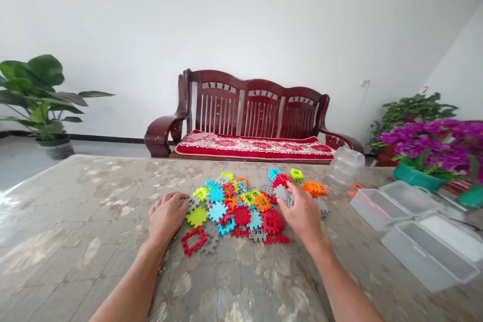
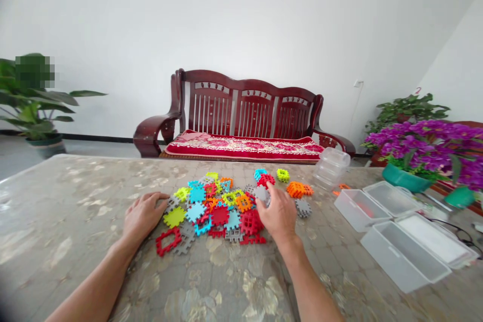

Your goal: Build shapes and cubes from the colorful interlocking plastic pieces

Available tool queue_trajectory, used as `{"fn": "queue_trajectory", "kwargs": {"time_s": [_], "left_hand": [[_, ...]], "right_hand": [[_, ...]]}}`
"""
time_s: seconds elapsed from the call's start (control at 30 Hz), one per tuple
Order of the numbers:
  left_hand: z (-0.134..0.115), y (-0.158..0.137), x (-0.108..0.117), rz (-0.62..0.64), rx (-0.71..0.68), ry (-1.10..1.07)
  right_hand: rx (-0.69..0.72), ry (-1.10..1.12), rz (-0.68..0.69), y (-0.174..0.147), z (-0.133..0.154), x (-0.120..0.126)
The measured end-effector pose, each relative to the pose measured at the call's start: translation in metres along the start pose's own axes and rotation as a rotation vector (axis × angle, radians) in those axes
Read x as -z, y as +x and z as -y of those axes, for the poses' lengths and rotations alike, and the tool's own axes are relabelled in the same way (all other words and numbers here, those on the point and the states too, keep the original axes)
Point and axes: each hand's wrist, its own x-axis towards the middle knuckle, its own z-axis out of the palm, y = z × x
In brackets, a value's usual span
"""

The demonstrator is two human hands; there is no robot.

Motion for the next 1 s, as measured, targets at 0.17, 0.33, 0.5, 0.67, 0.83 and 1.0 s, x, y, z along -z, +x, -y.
{"fn": "queue_trajectory", "kwargs": {"time_s": [0.17,0.33,0.5,0.67,0.83,1.0], "left_hand": [[0.000,0.000,0.000,0.008,-0.001,0.013],[0.001,0.000,0.000,0.009,-0.006,0.012],[0.000,0.000,0.000,0.006,0.000,0.006],[-0.001,-0.001,0.000,0.006,0.007,0.003],[-0.001,-0.001,0.001,0.013,0.007,-0.001],[-0.002,-0.002,0.002,0.001,0.010,-0.003]], "right_hand": [[-0.148,-0.210,0.012,0.010,-0.037,0.014],[-0.152,-0.262,0.023,0.009,-0.041,0.012],[-0.112,-0.284,0.028,0.007,-0.041,0.007],[-0.038,-0.203,-0.031,0.005,-0.031,0.007],[0.204,0.174,0.072,-0.012,0.007,-0.005],[0.374,0.326,0.208,-0.030,0.046,-0.018]]}}
